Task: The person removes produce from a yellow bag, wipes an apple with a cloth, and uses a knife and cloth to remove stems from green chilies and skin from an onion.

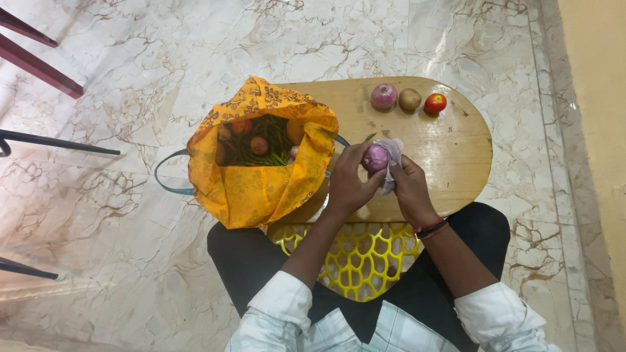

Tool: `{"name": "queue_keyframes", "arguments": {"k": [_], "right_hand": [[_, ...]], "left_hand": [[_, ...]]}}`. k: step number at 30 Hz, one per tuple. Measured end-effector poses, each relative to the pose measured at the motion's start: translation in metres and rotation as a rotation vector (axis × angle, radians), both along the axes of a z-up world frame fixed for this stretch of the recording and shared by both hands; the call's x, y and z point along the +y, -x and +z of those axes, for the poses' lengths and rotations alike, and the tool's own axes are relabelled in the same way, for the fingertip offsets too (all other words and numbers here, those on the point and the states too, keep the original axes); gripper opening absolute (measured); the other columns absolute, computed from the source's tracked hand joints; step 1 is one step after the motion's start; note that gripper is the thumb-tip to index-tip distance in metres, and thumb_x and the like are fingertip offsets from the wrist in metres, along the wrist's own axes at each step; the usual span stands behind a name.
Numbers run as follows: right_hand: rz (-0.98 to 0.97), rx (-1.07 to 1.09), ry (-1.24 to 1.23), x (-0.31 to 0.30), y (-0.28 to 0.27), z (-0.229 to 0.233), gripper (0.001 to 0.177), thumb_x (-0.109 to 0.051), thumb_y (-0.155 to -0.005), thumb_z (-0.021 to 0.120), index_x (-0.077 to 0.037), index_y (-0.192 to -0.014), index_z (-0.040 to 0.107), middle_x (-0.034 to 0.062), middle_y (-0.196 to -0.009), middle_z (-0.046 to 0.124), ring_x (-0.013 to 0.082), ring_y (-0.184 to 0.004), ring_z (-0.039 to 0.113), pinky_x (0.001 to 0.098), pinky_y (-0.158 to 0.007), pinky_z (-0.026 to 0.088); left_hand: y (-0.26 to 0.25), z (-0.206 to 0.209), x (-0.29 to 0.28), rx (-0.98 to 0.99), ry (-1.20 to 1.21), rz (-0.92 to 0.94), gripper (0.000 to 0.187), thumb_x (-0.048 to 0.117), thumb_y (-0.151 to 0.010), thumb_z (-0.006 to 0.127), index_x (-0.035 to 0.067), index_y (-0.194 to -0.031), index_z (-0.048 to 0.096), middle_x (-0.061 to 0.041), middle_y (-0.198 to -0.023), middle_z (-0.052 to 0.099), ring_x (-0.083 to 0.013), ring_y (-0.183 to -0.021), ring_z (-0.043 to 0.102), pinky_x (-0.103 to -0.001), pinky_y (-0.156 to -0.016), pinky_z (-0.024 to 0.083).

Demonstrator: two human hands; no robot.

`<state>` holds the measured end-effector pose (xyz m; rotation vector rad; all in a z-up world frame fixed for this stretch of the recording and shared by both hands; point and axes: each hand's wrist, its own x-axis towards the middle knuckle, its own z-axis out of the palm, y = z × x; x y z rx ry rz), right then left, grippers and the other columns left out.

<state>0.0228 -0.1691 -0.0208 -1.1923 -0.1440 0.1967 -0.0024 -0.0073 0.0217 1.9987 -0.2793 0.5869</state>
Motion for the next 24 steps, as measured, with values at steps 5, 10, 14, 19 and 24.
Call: {"name": "queue_keyframes", "arguments": {"k": [5,10,14,19,24], "right_hand": [[-0.056,-0.086,0.193,-0.003,0.003,0.005,0.027,-0.012,-0.107,0.054,-0.001,-0.128,0.066,0.0009,-0.108,0.070,0.0055,-0.092,0.063,0.0236,-0.079,0.051],[-0.107,-0.068,0.177,-0.013,-0.001,0.002,0.026,-0.011,-0.106,0.057,0.000,-0.127,0.067,0.0013,-0.108,0.070,0.0063,-0.091,0.061,0.0235,-0.081,0.051],[-0.078,-0.081,0.198,-0.022,-0.004,0.003,0.026,-0.012,-0.105,0.055,-0.001,-0.127,0.065,0.0005,-0.109,0.070,0.0051,-0.095,0.063,0.0222,-0.084,0.052],[-0.044,-0.114,0.153,-0.023,-0.015,0.000,0.021,-0.011,-0.108,0.054,0.001,-0.123,0.064,0.0016,-0.108,0.069,0.0058,-0.094,0.062,0.0226,-0.083,0.052],[-0.041,-0.056,0.113,-0.026,-0.020,-0.010,0.023,-0.009,-0.106,0.051,0.000,-0.124,0.063,0.0029,-0.110,0.070,0.0067,-0.094,0.065,0.0229,-0.084,0.053]], "left_hand": [[-0.002,-0.005,0.001,0.080,-0.019,0.002,0.062,0.023,-0.075,0.085,0.006,-0.130,0.061,-0.012,-0.115,0.068,-0.0256,-0.100,0.069,-0.036,-0.090,0.056],[0.000,-0.009,0.000,0.173,0.018,-0.048,0.061,0.026,-0.074,0.085,0.005,-0.127,0.062,-0.011,-0.112,0.070,-0.0237,-0.095,0.071,-0.035,-0.086,0.058],[0.010,-0.016,-0.005,0.139,-0.051,-0.116,0.067,0.028,-0.075,0.086,0.004,-0.131,0.059,-0.013,-0.113,0.068,-0.0269,-0.098,0.070,-0.038,-0.087,0.057],[0.009,-0.007,-0.006,-0.002,-0.040,-0.178,0.065,0.025,-0.078,0.085,0.006,-0.133,0.058,-0.014,-0.122,0.067,-0.0294,-0.106,0.070,-0.037,-0.091,0.057],[0.006,0.003,-0.001,0.048,0.062,-0.143,0.062,0.022,-0.077,0.087,0.007,-0.129,0.059,-0.011,-0.120,0.066,-0.0231,-0.102,0.072,-0.034,-0.088,0.059]]}}
